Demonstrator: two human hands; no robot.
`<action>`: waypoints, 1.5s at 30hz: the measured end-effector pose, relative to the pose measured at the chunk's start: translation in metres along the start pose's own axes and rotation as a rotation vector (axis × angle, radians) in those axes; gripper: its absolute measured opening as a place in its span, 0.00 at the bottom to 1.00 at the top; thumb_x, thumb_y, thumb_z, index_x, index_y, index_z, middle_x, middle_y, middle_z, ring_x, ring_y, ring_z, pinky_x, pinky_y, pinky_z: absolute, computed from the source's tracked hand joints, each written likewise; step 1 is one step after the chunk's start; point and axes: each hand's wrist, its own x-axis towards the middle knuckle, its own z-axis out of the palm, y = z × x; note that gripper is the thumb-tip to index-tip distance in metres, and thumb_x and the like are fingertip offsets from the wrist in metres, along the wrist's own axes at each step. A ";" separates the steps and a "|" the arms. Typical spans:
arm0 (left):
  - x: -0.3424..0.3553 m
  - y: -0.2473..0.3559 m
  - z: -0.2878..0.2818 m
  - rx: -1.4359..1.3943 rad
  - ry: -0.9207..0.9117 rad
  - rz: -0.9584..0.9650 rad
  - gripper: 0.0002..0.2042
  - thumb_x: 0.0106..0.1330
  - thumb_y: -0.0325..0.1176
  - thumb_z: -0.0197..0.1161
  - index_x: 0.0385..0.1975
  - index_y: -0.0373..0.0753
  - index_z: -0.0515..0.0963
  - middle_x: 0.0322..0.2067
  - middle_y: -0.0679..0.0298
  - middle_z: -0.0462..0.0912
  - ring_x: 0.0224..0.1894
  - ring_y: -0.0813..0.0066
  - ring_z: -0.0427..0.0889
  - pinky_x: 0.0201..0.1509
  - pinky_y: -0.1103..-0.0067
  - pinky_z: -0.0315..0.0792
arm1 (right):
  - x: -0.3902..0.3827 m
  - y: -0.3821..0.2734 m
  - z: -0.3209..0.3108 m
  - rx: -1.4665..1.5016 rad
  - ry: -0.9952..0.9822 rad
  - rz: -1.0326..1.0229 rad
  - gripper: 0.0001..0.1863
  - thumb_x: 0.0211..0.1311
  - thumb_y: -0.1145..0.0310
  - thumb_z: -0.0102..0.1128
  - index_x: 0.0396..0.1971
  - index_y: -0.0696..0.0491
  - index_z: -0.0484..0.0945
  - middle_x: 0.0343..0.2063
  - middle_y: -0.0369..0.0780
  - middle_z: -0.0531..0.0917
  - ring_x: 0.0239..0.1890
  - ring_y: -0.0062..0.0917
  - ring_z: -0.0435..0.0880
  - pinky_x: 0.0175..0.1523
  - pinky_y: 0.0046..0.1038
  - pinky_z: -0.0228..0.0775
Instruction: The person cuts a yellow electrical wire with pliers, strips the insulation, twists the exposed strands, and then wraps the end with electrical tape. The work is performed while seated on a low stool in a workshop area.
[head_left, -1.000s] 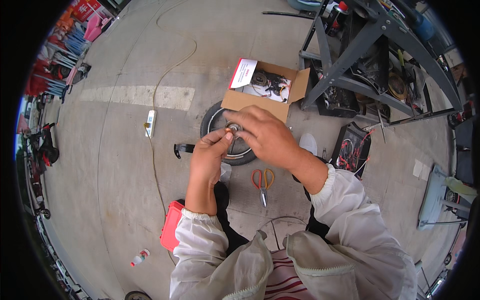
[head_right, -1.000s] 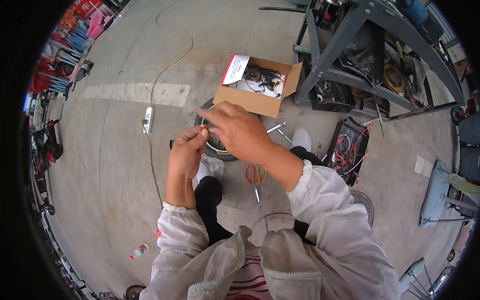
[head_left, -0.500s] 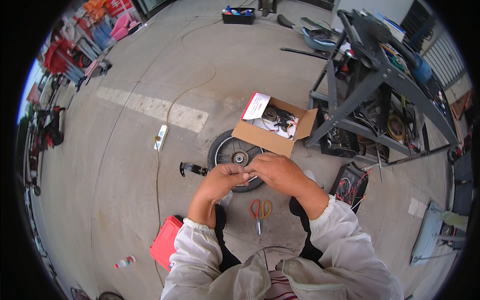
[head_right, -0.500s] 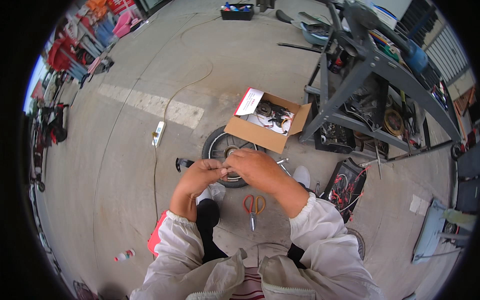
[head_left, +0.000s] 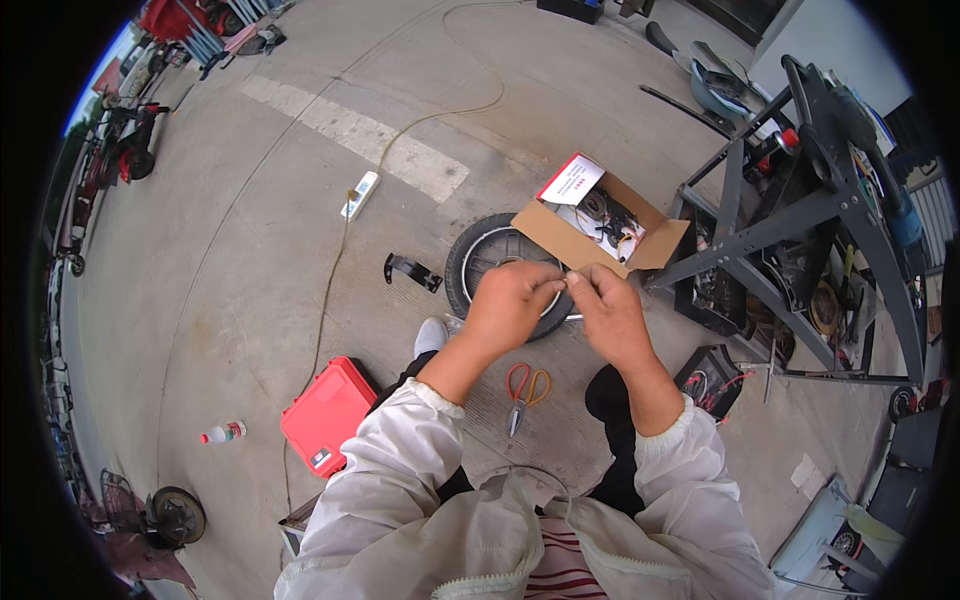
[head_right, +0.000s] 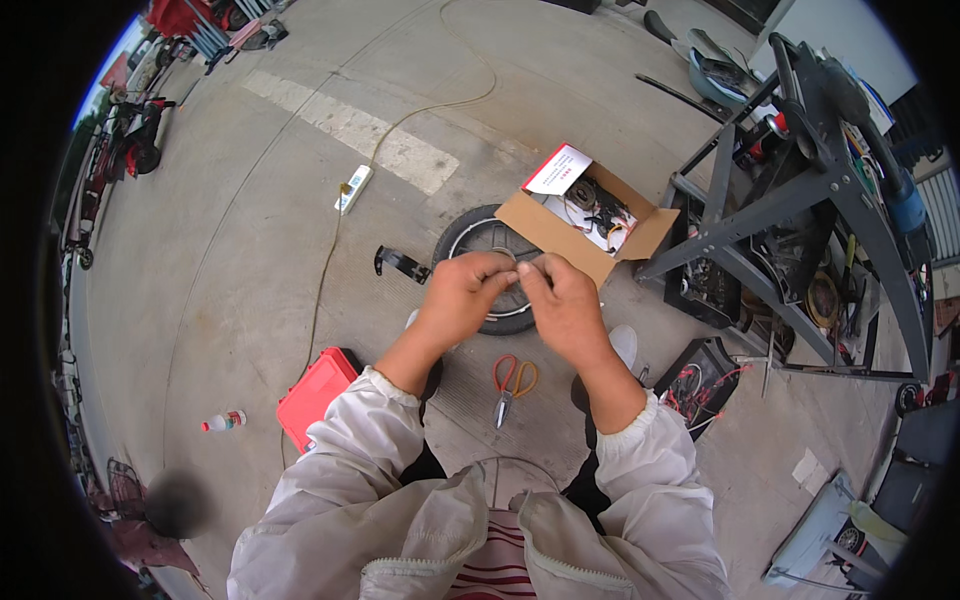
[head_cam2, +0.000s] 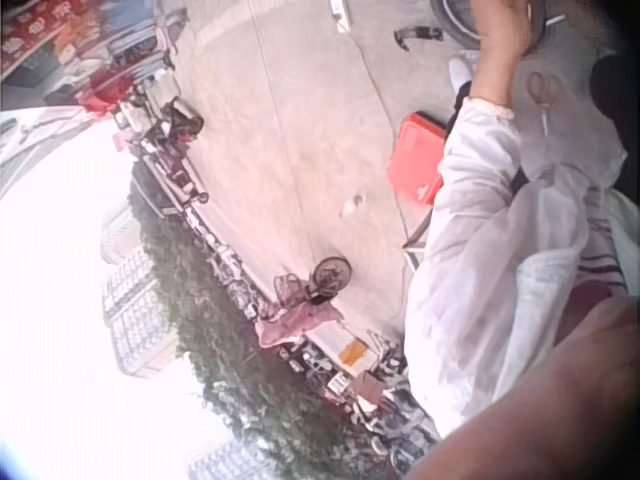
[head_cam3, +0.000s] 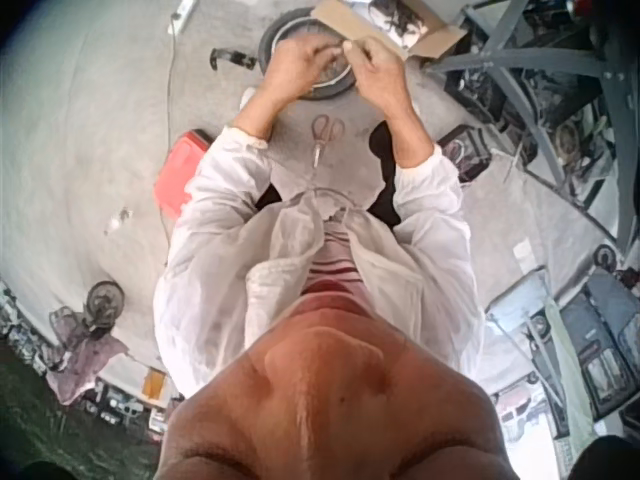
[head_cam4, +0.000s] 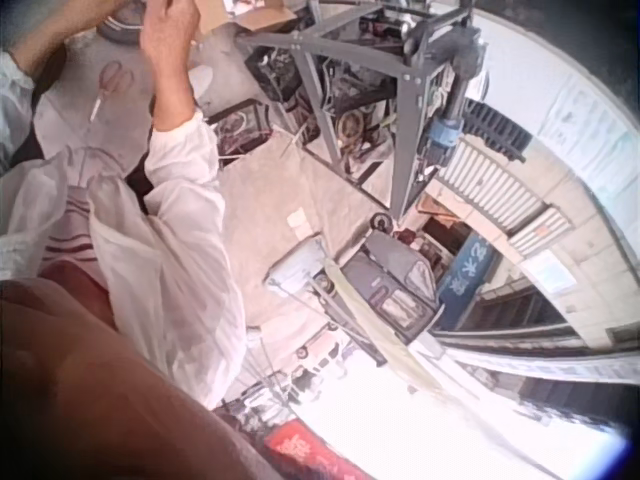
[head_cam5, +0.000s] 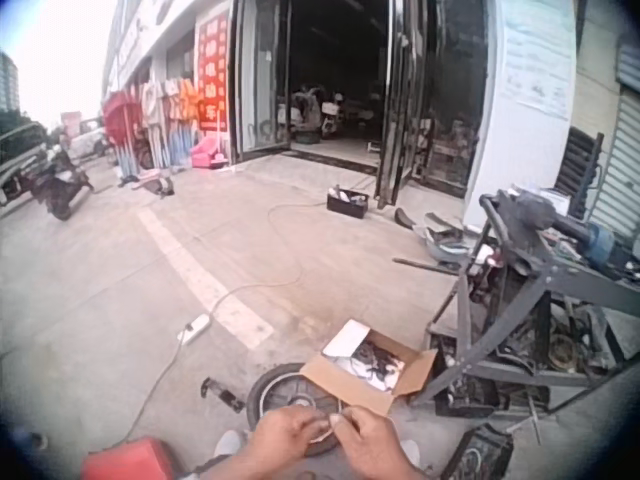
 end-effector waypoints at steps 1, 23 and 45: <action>0.000 -0.005 -0.001 -0.050 -0.041 -0.038 0.07 0.62 0.31 0.65 0.36 0.36 0.84 0.31 0.52 0.84 0.36 0.53 0.83 0.40 0.67 0.75 | -0.003 -0.006 0.003 -0.205 0.043 -0.193 0.10 0.66 0.65 0.60 0.33 0.56 0.75 0.26 0.37 0.76 0.27 0.26 0.76 0.34 0.31 0.69; -0.001 0.008 -0.009 -0.131 -0.239 -0.293 0.06 0.63 0.31 0.65 0.35 0.37 0.83 0.29 0.57 0.84 0.33 0.57 0.83 0.36 0.70 0.75 | 0.007 0.004 -0.007 -0.601 0.152 -0.651 0.16 0.68 0.59 0.59 0.28 0.58 0.75 0.20 0.40 0.77 0.25 0.26 0.76 0.32 0.31 0.69; -0.002 -0.004 0.006 0.066 -0.045 0.056 0.08 0.70 0.32 0.60 0.39 0.34 0.81 0.29 0.57 0.83 0.32 0.66 0.81 0.38 0.73 0.73 | 0.008 0.002 -0.008 -0.042 0.042 0.058 0.15 0.67 0.62 0.61 0.29 0.60 0.80 0.22 0.37 0.80 0.27 0.16 0.76 0.34 0.26 0.70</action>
